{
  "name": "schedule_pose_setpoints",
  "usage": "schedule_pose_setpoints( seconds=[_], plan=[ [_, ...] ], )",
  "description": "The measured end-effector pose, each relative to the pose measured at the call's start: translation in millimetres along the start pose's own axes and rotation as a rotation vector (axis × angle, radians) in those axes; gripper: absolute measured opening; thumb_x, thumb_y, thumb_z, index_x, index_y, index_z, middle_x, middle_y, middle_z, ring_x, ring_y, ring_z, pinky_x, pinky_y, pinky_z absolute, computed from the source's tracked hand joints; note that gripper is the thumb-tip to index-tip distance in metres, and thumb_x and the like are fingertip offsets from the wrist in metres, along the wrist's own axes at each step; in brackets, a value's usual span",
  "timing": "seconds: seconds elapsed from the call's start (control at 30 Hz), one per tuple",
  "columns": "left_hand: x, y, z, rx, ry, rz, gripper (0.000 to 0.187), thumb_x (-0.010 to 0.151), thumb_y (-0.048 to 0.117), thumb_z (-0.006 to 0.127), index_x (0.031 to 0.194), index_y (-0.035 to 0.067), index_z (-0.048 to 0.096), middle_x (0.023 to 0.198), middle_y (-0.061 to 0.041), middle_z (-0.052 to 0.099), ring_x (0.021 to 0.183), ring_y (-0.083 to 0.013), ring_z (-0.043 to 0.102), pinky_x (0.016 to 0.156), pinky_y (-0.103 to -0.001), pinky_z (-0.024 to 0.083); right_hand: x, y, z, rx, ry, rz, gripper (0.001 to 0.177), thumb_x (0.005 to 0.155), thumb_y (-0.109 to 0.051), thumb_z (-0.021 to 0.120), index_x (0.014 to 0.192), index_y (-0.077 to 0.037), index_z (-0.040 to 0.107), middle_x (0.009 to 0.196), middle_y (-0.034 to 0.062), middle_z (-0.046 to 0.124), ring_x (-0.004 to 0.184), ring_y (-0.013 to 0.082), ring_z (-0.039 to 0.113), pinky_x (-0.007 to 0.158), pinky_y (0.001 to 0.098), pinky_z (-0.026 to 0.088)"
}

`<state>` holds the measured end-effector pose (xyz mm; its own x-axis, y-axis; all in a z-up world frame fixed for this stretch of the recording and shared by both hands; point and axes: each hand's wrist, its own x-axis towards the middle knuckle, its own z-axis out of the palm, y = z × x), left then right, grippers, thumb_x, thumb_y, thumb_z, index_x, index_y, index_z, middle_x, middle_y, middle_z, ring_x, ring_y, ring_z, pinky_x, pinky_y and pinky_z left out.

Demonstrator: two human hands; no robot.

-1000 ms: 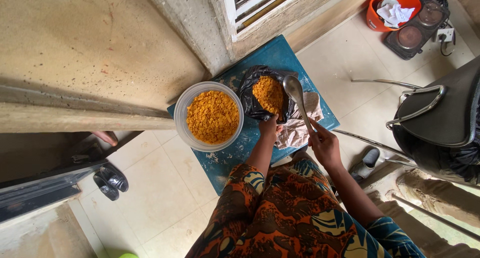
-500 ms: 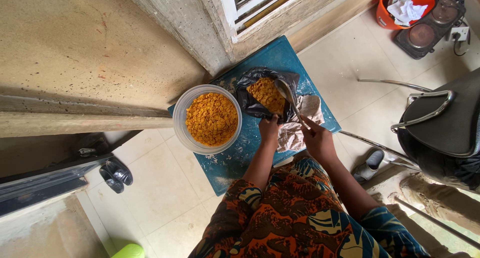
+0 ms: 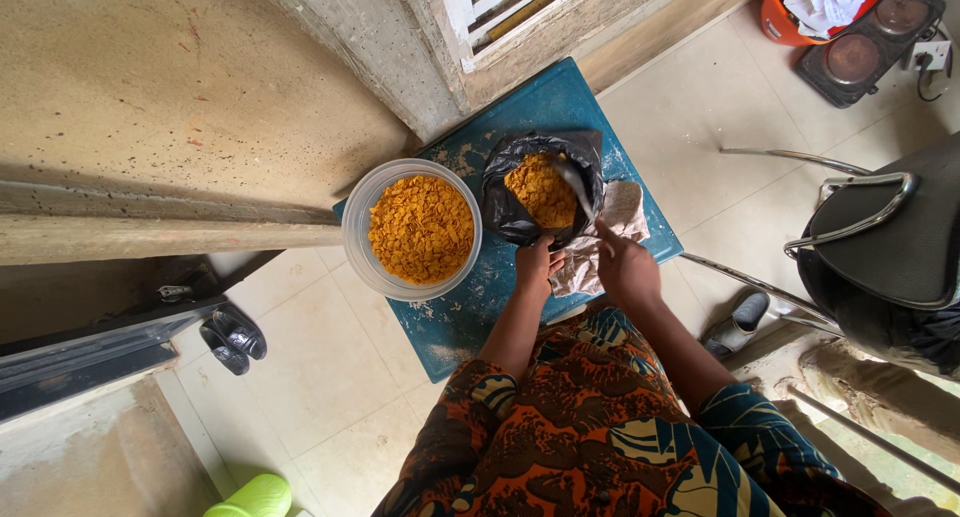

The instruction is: The person scoops corn kernels from a plastic bag into a clear plastic bowl using a large spoon.

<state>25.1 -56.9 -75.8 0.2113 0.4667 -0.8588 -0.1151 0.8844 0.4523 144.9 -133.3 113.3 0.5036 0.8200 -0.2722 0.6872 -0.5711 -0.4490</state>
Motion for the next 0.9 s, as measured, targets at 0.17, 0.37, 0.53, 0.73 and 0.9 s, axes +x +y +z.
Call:
schedule_pose_setpoints(
  seconds=[0.17, 0.37, 0.53, 0.73, 0.9],
  plan=[
    [-9, 17, -2, 0.067, 0.185, -0.035, 0.105, 0.091, 0.029, 0.076, 0.163, 0.011, 0.001, 0.165, -0.018, 0.017, 0.137, -0.0385, 0.043, 0.103, -0.05, 0.059, -13, -5, 5, 0.09, -0.02, -0.031, 0.044, 0.101, -0.02, 0.058, 0.145, -0.026, 0.062, 0.071, 0.0128, 0.074, 0.041, 0.0136, 0.054, 0.043, 0.0336, 0.048],
    [-47, 61, 1, 0.185, 0.284, 0.196, 0.118, 0.088, 0.028, 0.082, 0.162, 0.015, -0.008, 0.17, -0.014, 0.001, 0.156, -0.0363, 0.015, 0.127, -0.051, 0.025, -16, -5, -3, 0.116, -0.05, 0.106, 0.042, 0.105, -0.018, 0.053, 0.146, -0.022, 0.059, 0.073, 0.0128, 0.074, 0.037, 0.0178, 0.048, 0.039, 0.0358, 0.045],
    [-54, 85, 8, 0.197, 0.251, 0.365, 0.112, 0.083, 0.016, 0.078, 0.164, 0.013, 0.001, 0.171, -0.015, 0.007, 0.155, -0.0359, 0.018, 0.128, -0.045, 0.021, -13, 15, 29, 0.347, -0.053, 0.113, 0.04, 0.105, -0.019, 0.059, 0.145, -0.016, 0.064, 0.062, 0.0115, 0.068, 0.045, 0.009, 0.048, 0.045, 0.0308, 0.042],
    [-39, 82, 5, 0.301, 0.215, 0.32, 0.088, 0.095, 0.018, 0.064, 0.164, 0.01, 0.01, 0.171, -0.016, 0.005, 0.156, -0.0373, 0.015, 0.127, -0.046, 0.021, 0, 16, 47, 0.782, -0.276, 0.335, 0.041, 0.104, -0.017, 0.055, 0.144, -0.01, 0.06, 0.067, 0.0068, 0.066, 0.044, 0.009, 0.044, 0.04, 0.0283, 0.036],
    [-36, 81, 0, 0.327, 0.19, 0.35, 0.075, 0.098, 0.011, 0.051, 0.164, 0.006, 0.017, 0.171, -0.018, 0.015, 0.155, -0.039, 0.021, 0.128, -0.047, 0.021, 9, 7, 41, 1.05, -0.391, 0.53, 0.043, 0.105, -0.016, 0.053, 0.146, -0.008, 0.057, 0.07, 0.0081, 0.063, 0.044, 0.0099, 0.038, 0.039, 0.027, 0.03]
  ],
)
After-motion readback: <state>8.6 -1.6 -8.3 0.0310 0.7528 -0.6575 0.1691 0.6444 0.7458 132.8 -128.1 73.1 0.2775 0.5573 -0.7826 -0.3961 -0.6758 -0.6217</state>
